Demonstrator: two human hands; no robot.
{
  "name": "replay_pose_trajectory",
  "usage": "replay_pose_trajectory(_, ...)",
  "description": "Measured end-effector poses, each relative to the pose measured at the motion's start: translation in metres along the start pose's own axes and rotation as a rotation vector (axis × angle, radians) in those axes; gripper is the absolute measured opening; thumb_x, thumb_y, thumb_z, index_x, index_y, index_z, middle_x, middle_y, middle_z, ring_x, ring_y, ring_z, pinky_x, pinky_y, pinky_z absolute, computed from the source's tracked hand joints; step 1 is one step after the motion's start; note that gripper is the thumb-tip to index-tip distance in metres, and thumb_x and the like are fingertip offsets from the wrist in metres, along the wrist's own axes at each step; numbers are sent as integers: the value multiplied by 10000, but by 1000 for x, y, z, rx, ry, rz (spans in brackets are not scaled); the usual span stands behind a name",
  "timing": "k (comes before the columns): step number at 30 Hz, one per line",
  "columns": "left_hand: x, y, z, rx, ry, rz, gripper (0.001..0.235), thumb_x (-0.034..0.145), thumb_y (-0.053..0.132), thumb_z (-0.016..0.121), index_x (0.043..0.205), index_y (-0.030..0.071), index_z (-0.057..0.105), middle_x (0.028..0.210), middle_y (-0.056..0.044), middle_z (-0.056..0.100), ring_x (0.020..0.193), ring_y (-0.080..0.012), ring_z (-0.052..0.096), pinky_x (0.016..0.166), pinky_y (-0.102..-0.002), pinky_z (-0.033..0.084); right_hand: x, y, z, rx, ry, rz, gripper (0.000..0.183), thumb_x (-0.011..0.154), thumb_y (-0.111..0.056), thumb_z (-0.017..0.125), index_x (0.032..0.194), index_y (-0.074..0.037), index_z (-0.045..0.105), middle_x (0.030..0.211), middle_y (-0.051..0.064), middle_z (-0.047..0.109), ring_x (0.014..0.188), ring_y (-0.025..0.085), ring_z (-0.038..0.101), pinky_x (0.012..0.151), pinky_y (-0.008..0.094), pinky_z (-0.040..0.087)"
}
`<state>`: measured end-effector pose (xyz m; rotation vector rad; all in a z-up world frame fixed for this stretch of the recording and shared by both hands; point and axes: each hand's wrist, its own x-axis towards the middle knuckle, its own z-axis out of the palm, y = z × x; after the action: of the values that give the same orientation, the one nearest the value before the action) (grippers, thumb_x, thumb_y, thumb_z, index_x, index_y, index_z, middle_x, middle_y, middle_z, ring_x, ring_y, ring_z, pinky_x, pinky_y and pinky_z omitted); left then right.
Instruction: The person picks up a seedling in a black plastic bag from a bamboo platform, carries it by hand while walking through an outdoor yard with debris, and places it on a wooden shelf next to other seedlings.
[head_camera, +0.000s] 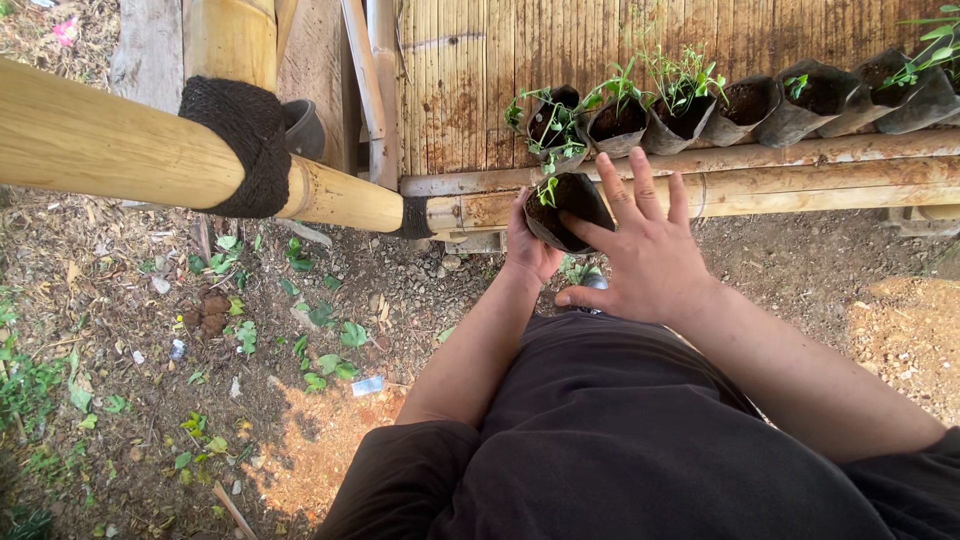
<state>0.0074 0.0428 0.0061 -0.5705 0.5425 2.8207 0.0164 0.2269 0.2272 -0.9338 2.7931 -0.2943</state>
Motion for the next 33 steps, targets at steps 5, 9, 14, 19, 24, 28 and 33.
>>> replay_pose_trajectory(5,-11,0,15,78,13,13,578,1063,542,397,1361,95,610,1354,-116,650,1264,-273,620,1119,-444,480,13,-8,19,5,91,-43,1029,612,-924,537,1499,-409,460,1686,233,66,1546,467,-50,1135,770,4)
replay_pose_trajectory(9,-20,1,27,119,45,3,590,1090,532,348,1394,76,565,1378,-128,623,1301,-278,591,1141,-455,472,19,-13,27,-63,28,2,1044,648,-968,479,1522,-399,435,1709,231,22,1549,474,-109,1107,796,-38)
replay_pose_trajectory(14,-24,1,36,133,88,-4,605,1086,544,298,1411,93,536,1375,-125,617,1315,-278,576,1143,-453,472,24,-17,26,-191,-157,39,1117,630,-1022,440,1551,-392,379,1707,226,-56,1526,474,-181,1085,788,-65)
replay_pose_trajectory(19,-24,-9,35,119,18,-20,610,1066,538,299,1408,94,540,1374,-130,625,1289,-276,603,1128,-457,480,23,-13,28,-103,-102,61,1145,573,-1011,469,1529,-386,395,1694,186,-78,1523,450,-182,1065,813,-69)
replay_pose_trajectory(24,-12,-8,16,89,43,41,510,1111,512,395,1342,104,595,1311,-103,656,1239,-255,627,1105,-436,499,7,1,30,-6,43,-38,1017,603,-915,610,1426,-319,581,1706,202,38,1545,466,-78,1056,837,-55)
replay_pose_trajectory(28,-4,-8,4,-9,19,78,475,1110,504,434,1301,121,640,1285,-73,686,1223,-237,632,1082,-405,503,-16,12,34,69,257,-127,464,844,-574,730,1250,-348,735,1731,165,240,1625,437,70,1194,794,-4)
replay_pose_trajectory(33,-3,-10,1,-49,-8,124,477,1108,483,424,1346,117,616,1326,-63,675,1263,-235,622,1115,-397,491,-25,15,33,-18,252,-65,195,877,-432,779,1052,-347,775,1723,93,334,1651,391,121,1251,749,36)
